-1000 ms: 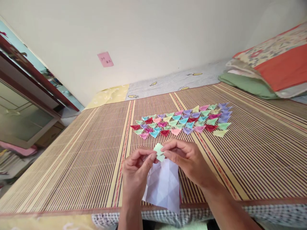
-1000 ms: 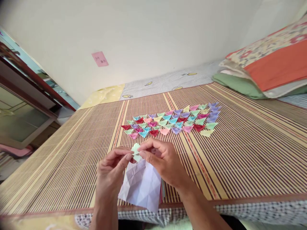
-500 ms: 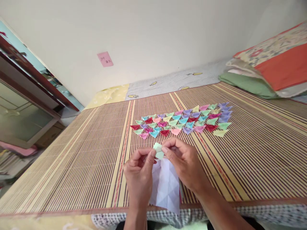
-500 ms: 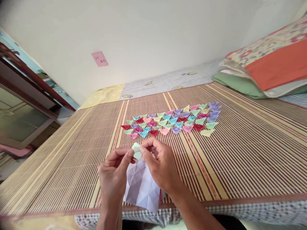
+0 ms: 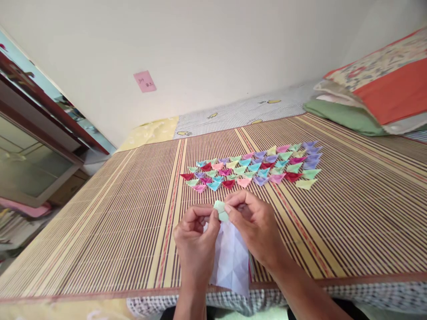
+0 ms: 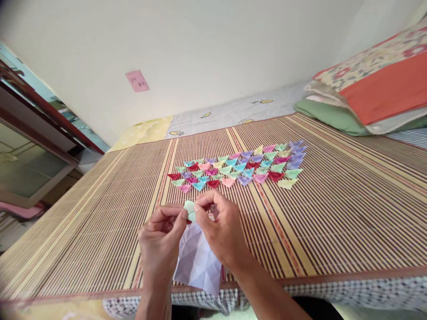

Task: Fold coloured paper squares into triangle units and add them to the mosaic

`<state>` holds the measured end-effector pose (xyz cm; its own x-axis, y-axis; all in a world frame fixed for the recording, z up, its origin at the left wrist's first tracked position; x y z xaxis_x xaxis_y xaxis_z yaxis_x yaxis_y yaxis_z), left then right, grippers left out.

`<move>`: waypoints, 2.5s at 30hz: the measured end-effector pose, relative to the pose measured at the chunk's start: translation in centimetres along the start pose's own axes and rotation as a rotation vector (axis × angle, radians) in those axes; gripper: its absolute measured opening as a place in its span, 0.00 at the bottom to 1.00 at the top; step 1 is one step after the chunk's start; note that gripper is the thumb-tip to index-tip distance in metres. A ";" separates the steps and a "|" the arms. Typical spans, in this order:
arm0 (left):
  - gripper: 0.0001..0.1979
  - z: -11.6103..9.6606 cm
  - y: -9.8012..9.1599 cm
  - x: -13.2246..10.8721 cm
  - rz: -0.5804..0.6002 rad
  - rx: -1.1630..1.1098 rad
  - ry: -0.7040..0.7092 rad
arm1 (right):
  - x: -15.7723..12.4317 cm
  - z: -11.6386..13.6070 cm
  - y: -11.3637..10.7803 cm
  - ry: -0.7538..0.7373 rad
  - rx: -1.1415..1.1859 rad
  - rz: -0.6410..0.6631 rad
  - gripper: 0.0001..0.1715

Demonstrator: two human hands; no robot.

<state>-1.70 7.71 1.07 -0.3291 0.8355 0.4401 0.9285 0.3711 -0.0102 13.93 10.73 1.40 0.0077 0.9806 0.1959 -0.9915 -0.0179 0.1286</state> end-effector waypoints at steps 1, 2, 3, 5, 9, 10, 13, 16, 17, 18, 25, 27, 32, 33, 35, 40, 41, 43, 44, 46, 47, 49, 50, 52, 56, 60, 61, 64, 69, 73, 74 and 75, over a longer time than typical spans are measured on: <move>0.04 0.0 0.1 0.0 0.004 0.002 -0.003 | 0.0 0.0 0.0 0.003 0.008 -0.002 0.05; 0.04 0.0 0.1 0.1 0.008 0.001 -0.003 | 0.1 0.0 0.0 0.008 0.013 -0.005 0.05; 0.04 -0.1 0.1 0.2 0.010 -0.002 0.000 | 0.1 0.0 0.0 0.019 0.015 -0.006 0.05; 0.04 -0.5 0.1 0.4 0.013 -0.014 0.018 | 0.3 0.1 0.0 0.057 0.030 0.013 0.05; 0.04 -2.1 -0.2 0.1 0.051 -0.013 0.052 | -0.2 0.6 0.7 0.158 0.077 0.167 0.08; 0.03 -2.6 -0.2 -0.2 0.063 -0.011 0.047 | -0.5 0.8 0.9 0.181 0.078 0.204 0.10; 0.04 -3.5 -0.8 -1.5 0.041 -0.099 -0.051 | -2.3 1.7 0.8 0.227 0.085 0.244 0.13; 0.11 -4.2 -0.9 -3.5 0.040 -0.284 -0.225 | -4.7 3.5 0.4 0.187 0.103 0.211 0.12; 0.12 -4.6 -0.8 -4.2 0.062 -0.328 -0.269 | -5.5 4.3 0.3 0.156 0.103 0.198 0.12; 0.12 -5.1 -0.7 -5.0 0.089 -0.357 -0.299 | -6.4 5.1 0.1 0.122 0.097 0.188 0.12; 0.12 -9.3 -1.4 -9.3 0.186 -0.386 -0.249 | -11.8 9.0 -0.7 -0.035 0.025 0.166 0.11; 0.13 -10.2 -1.7 -10.1 0.195 -0.369 -0.200 | -13.0 9.6 -0.8 -0.034 0.036 0.174 0.10; 0.12 -12.3 -2.3 -11.3 0.230 -0.289 -0.102 | -14.9 10.5 -1.0 0.020 0.047 0.248 0.11; 0.12 -12.8 -2.4 -11.5 0.228 -0.262 -0.082 | -15.1 10.7 -1.1 0.026 0.024 0.254 0.12; 0.13 -13.5 -2.4 -11.8 0.225 -0.207 -0.068 | -15.6 11.1 -1.5 0.012 -0.039 0.235 0.13; 0.13 -14.0 -1.4 -12.4 0.224 -0.233 -0.128 | -16.6 12.7 -2.4 -0.133 -0.208 0.120 0.13; 0.13 -13.9 -1.3 -12.4 0.217 -0.239 -0.132 | -16.8 12.9 -2.5 -0.155 -0.234 0.107 0.13; 0.13 -13.9 -1.2 -12.4 0.209 -0.247 -0.127 | -16.9 13.0 -2.5 -0.171 -0.265 0.105 0.13; 0.13 -13.8 -1.1 -12.3 0.211 -0.251 -0.123 | -16.8 12.9 -2.5 -0.166 -0.271 0.119 0.14; 0.13 -13.6 -0.9 -12.2 0.218 -0.258 -0.113 | -16.6 12.5 -2.5 -0.140 -0.267 0.159 0.14; 0.13 -13.5 -0.8 -12.1 0.223 -0.264 -0.109 | -16.4 12.2 -2.5 -0.123 -0.256 0.179 0.15; 0.13 -13.1 -0.6 -11.9 0.242 -0.287 -0.120 | -15.8 11.7 -2.5 -0.095 -0.217 0.204 0.16; 0.13 -12.7 -0.4 -11.7 0.256 -0.302 -0.135 | -15.5 11.4 -2.6 -0.085 -0.197 0.212 0.16; 0.12 -11.7 0.0 -11.4 0.282 -0.324 -0.175 | -14.8 10.9 -2.6 -0.071 -0.172 0.232 0.16; 0.11 -9.9 0.6 -9.7 0.280 -0.352 -0.207 | -12.9 10.1 -2.3 -0.066 -0.165 0.275 0.15; 0.13 -8.6 1.6 -7.0 0.216 -0.470 -0.237 | -9.9 9.4 -2.0 -0.058 -0.152 0.289 0.16; 0.14 -8.2 1.8 -6.2 0.192 -0.493 -0.246 | -8.9 9.0 -1.8 -0.028 -0.123 0.292 0.16; 0.14 -7.2 2.6 -3.5 0.157 -0.501 -0.254 | -5.5 7.7 -1.6 0.066 0.025 0.260 0.17; 0.08 -6.0 2.9 0.9 0.144 -0.432 -0.140 | -0.9 6.8 -0.6 0.012 0.037 0.217 0.16; 0.08 -4.6 2.8 2.9 0.105 -0.385 -0.061 | 0.9 6.5 -0.2 -0.092 -0.076 0.169 0.14; 0.08 -4.1 2.8 3.1 0.096 -0.377 -0.055 | 1.2 6.3 -0.1 -0.098 -0.081 0.159 0.14; 0.08 -3.6 2.9 3.2 0.084 -0.372 -0.055 | 1.4 5.9 0.0 -0.094 -0.078 0.155 0.14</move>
<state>0.51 10.04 5.67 -0.2485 0.8811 0.4025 0.9482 0.1364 0.2868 14.66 10.99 7.45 -0.1377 0.9446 0.2979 -0.9887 -0.1489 0.0149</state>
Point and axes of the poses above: each hand's wrist, its own x-axis towards the middle knuckle, its own y-axis out of the palm, z = x × y, the point moved 8 cm from there along x, towards the middle knuckle, and after that the axes turned 8 degrees about y, right-handed, at the moved point
